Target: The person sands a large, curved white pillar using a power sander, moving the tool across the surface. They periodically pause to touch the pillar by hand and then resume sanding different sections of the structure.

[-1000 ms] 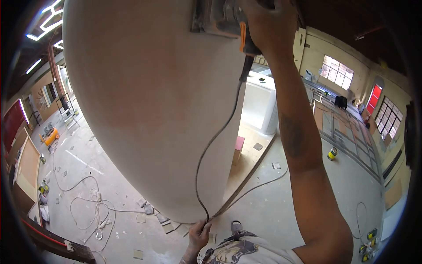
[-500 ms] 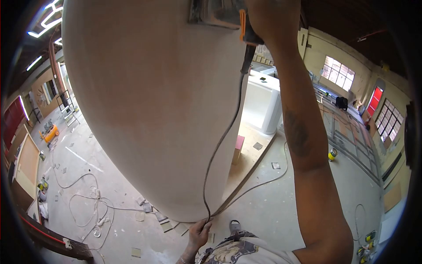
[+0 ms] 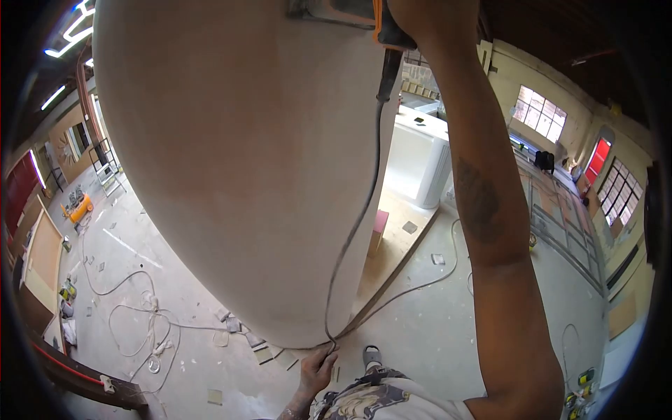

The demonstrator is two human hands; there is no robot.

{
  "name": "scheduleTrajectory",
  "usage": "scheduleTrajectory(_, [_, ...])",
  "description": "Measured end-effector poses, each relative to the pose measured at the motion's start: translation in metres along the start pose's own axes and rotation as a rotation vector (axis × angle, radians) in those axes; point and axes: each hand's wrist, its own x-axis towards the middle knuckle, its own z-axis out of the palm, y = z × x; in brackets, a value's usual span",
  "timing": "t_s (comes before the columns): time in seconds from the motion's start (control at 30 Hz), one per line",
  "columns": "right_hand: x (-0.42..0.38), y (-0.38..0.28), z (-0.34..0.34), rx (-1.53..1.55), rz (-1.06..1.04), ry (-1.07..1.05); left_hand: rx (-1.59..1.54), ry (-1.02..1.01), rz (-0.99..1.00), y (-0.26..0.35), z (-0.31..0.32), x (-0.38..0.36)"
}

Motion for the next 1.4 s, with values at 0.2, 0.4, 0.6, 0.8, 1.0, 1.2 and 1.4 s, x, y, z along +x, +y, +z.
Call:
scheduleTrajectory(0.2, [-0.051, 0.011, -0.012, -0.174, -0.215, 0.009, -0.015, 0.034, -0.055, -0.009, -0.001, -0.007])
scheduleTrajectory(0.4, [-0.122, 0.028, -0.035, -0.296, -0.194, -0.024, 0.038, -0.005, -0.104, -0.035, -0.002, -0.022])
scheduleTrajectory(0.6, [-0.208, 0.029, -0.055, -0.256, -0.038, -0.09, 0.067, -0.029, -0.154, -0.046, 0.003, -0.029])
scheduleTrajectory(0.8, [-0.26, 0.032, -0.065, -0.225, -0.049, -0.086, 0.176, -0.036, -0.183, -0.066, 0.012, -0.029])
scheduleTrajectory(1.0, [-0.185, 0.029, -0.052, -0.263, -0.129, -0.064, 0.007, -0.05, -0.108, -0.027, 0.016, -0.005])
scheduleTrajectory(1.2, [-0.072, 0.042, -0.031, -0.18, -0.277, 0.047, -0.014, -0.025, 0.027, -0.01, 0.014, 0.017])
scheduleTrajectory(1.4, [0.021, 0.007, -0.022, -0.031, 0.003, -0.009, -0.016, -0.004, -0.046, -0.018, 0.012, 0.003])
